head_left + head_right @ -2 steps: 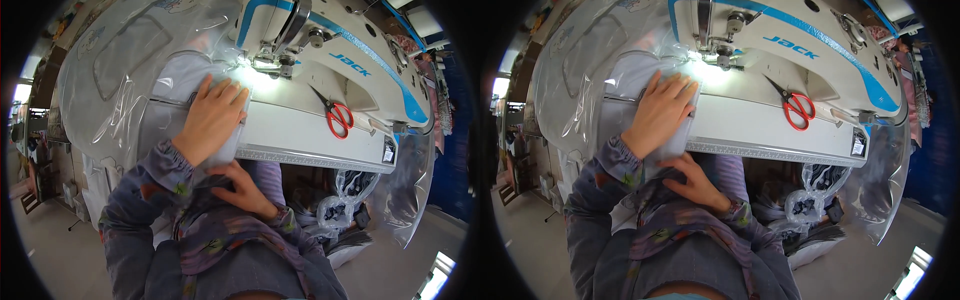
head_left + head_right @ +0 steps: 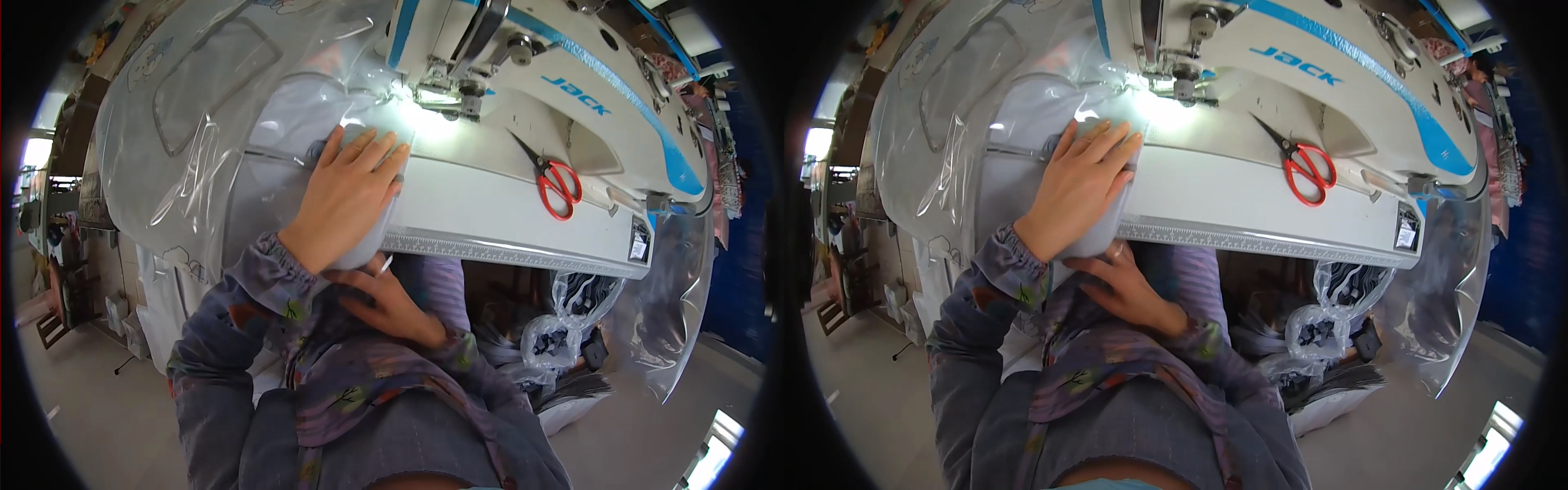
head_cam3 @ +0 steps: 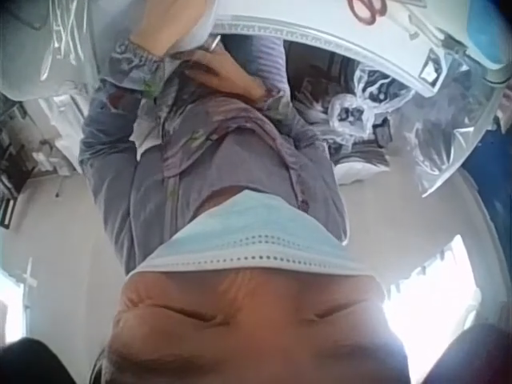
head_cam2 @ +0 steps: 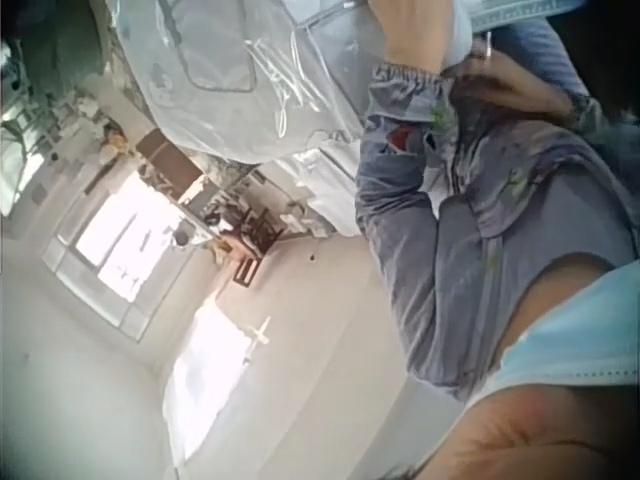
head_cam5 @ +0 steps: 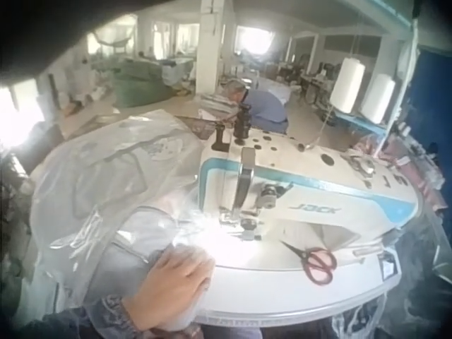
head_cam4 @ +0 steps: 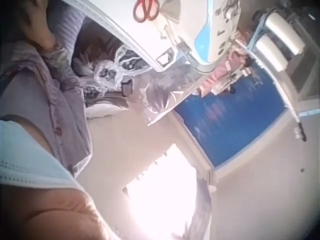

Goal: Sewing a transparent plastic sheet onto a printed fabric panel using an industrial sewing machine.

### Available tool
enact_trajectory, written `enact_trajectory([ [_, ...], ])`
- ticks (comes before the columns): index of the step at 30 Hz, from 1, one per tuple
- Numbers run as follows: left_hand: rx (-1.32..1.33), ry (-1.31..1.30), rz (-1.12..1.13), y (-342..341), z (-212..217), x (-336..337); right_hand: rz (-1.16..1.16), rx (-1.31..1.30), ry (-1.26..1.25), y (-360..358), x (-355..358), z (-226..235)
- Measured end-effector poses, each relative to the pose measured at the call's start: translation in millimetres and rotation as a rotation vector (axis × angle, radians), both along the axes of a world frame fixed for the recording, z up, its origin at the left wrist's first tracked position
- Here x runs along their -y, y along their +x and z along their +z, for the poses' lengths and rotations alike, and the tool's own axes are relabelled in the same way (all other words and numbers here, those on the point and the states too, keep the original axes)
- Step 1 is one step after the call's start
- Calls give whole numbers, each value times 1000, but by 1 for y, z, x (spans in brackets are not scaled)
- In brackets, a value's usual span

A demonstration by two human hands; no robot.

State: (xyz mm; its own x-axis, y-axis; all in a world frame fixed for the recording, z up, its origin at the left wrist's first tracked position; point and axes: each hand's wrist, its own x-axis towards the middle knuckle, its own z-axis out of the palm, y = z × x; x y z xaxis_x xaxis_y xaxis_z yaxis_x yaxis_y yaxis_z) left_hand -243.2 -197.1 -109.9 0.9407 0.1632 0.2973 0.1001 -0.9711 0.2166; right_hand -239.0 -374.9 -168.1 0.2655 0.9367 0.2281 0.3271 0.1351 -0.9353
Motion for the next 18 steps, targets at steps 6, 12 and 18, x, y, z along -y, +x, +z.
enact_trajectory([
  [6, -3, -97, -136, -10, -1, -34, -10, -228, -100, -11, 12, 20],
  [12, -51, -234, -128, -11, 2, -13, -102, -461, -347, 12, 43, 62],
  [18, -5, -227, -148, 6, 1, -24, -185, -597, -324, 26, 28, 55],
])
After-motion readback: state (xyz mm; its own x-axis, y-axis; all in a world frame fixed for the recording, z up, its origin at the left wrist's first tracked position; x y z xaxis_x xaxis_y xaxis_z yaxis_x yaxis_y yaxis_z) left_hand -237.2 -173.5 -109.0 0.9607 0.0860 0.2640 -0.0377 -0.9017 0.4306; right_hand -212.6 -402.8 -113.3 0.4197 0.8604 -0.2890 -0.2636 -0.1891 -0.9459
